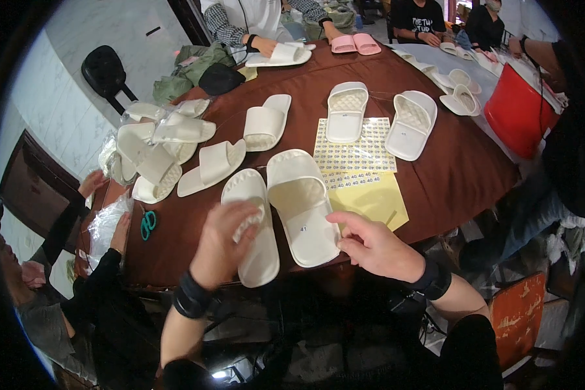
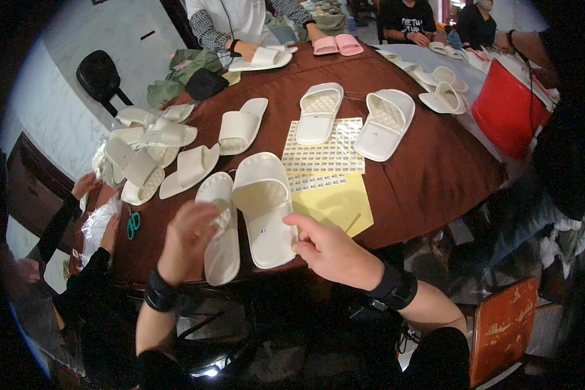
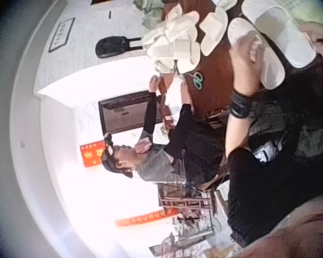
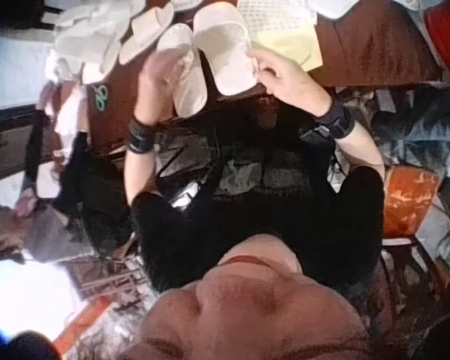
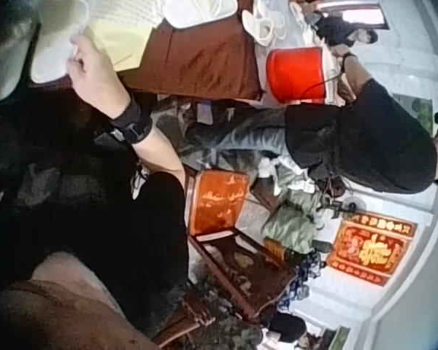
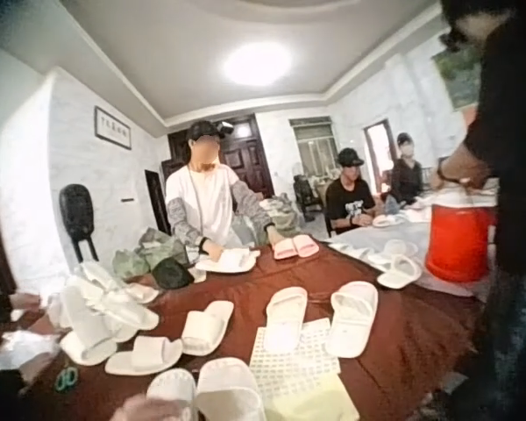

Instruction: Applying sizing labels to the insoles or straps of plastic slippers during assembly.

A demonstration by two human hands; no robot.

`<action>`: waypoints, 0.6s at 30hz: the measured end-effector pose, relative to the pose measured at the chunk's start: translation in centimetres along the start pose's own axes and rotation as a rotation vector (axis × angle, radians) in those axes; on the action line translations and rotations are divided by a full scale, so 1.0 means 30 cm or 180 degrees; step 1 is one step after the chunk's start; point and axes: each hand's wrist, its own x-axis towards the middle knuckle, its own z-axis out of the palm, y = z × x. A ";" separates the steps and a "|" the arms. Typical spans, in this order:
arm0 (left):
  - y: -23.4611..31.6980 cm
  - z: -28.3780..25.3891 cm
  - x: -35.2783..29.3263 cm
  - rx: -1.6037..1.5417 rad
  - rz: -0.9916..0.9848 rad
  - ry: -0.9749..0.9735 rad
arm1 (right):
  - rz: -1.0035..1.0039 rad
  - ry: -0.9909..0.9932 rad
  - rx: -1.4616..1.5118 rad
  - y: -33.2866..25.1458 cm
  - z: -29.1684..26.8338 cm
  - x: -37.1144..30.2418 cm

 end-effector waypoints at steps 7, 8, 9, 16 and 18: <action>0.128 0.143 -0.165 0.0057 0.0182 -0.0025 | -0.0979 0.0479 -0.1246 -0.029 0.003 0.041; 0.123 0.155 -0.174 0.0219 0.0238 0.0029 | -0.0979 0.0456 -0.1256 -0.033 0.006 0.052; 0.119 0.166 -0.180 0.0250 0.0237 0.0057 | -0.1095 0.0447 -0.1164 -0.038 0.014 0.064; 0.133 0.162 -0.164 0.0223 0.0147 -0.0128 | -0.1382 0.0421 -0.1227 0.004 0.100 0.160; 0.130 0.167 -0.167 0.0301 0.0231 -0.0044 | -0.1393 0.0452 -0.1368 0.012 0.115 0.167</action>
